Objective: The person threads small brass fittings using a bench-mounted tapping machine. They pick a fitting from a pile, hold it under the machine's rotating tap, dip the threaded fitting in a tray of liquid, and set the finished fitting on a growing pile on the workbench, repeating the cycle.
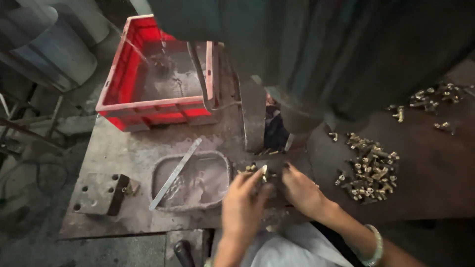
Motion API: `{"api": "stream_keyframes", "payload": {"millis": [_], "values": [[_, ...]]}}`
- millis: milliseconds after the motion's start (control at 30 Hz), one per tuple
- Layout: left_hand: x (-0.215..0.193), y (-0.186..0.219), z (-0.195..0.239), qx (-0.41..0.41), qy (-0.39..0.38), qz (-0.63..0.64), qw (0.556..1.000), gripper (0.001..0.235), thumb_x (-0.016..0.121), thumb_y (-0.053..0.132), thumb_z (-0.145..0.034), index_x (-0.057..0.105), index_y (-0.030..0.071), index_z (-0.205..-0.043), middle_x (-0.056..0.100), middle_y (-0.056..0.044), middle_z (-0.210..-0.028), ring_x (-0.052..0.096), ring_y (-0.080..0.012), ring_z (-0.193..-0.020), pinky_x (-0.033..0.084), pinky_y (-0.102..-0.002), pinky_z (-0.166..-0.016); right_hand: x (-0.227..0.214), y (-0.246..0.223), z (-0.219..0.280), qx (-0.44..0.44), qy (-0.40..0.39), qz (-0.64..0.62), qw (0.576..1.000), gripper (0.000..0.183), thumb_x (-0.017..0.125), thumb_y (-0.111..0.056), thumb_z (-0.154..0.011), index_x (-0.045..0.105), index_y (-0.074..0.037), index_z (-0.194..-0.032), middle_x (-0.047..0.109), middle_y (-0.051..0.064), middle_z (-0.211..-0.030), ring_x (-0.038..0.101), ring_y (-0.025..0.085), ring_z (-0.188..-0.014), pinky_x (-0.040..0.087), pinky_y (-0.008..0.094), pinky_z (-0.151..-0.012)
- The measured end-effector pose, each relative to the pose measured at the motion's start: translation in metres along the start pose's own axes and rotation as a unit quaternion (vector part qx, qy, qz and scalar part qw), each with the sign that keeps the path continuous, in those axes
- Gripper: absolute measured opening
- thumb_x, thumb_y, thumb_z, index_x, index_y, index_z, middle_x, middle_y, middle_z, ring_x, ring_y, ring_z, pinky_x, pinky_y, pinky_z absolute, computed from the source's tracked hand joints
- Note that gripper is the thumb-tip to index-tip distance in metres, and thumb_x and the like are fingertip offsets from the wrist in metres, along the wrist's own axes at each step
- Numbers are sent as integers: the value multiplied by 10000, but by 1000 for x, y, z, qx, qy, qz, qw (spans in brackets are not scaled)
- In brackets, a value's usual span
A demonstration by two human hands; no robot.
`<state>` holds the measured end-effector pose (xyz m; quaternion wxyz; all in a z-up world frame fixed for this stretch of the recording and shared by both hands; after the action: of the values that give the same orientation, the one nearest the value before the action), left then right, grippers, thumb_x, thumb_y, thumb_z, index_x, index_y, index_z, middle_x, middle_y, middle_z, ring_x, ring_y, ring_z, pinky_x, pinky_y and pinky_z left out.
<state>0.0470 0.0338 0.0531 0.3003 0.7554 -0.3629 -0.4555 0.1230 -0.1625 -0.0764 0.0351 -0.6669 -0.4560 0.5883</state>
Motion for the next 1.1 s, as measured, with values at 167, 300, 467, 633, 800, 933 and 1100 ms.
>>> {"api": "stream_keyframes", "payload": {"millis": [167, 300, 467, 633, 800, 933, 1100], "values": [[14, 48, -25, -12, 70, 141, 988, 291, 760, 48, -886, 730, 55, -1175, 719, -110, -1095, 744, -238, -921, 599, -321, -775, -52, -51, -12, 168, 84, -389, 902, 259, 618, -102, -969, 667, -19, -1209, 735, 75, -1109, 673, 136, -991, 560, 317, -868], [9, 58, -44, -127, 79, 289, 946, 367, 771, 42, -851, 660, 65, -1200, 781, -70, -1080, 768, -127, -936, 621, -264, -793, -26, -29, 0, 125, 266, -320, 901, 191, 672, -123, -1001, 732, 25, -1105, 723, 46, -971, 618, 82, -905, 539, 292, -774], [29, 7, -20, -137, 81, 247, 956, 316, 718, 16, -904, 684, 52, -1216, 765, -119, -1101, 726, -147, -926, 580, -286, -773, -73, -37, -43, 171, 53, -427, 886, 214, 707, -194, -995, 749, 15, -989, 743, 51, -807, 680, 117, -741, 556, 295, -684], [199, -37, 29, -130, -59, 167, 975, 532, 641, 56, -802, 529, 152, -1313, 678, -209, -1138, 700, -305, -997, 557, -378, -860, -73, -97, -35, 286, 136, -522, 792, 212, 717, -196, -886, 702, -39, -1027, 744, 24, -814, 688, 168, -608, 554, 335, -539], [237, 26, 11, 217, -131, -201, 946, 200, 619, 91, -783, 646, 24, -969, 602, -155, -1066, 597, -348, -1069, 490, -444, -903, -71, -85, -33, 119, 163, -393, 897, 267, 671, -213, -1010, 750, 13, -1129, 785, 58, -1021, 721, 144, -750, 538, 271, -709], [193, -2, 36, 85, -166, 36, 982, 202, 592, 62, -857, 668, 14, -1038, 674, -128, -1044, 668, -277, -1023, 534, -381, -864, -84, -52, -40, 133, 103, -391, 905, 240, 685, -187, -1003, 744, 11, -1124, 783, 63, -989, 724, 139, -765, 558, 278, -716], [86, -19, 58, -439, -263, 463, 724, 250, 658, 109, -968, 735, 9, -1183, 762, -45, -1012, 700, -141, -893, 582, -286, -773, -97, -44, -61, 108, -111, -498, 853, 223, 650, -160, -997, 716, -12, -1151, 782, 47, -1016, 736, 138, -811, 620, 313, -740]]}}
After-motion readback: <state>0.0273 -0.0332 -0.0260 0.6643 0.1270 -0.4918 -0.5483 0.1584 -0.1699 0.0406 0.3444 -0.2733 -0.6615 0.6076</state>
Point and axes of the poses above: each hand's wrist, its own z-axis away from the middle knuckle, its own x-axis out of the palm, y = z × x, the point moved 4 cm from there along -z, towards the middle knuckle
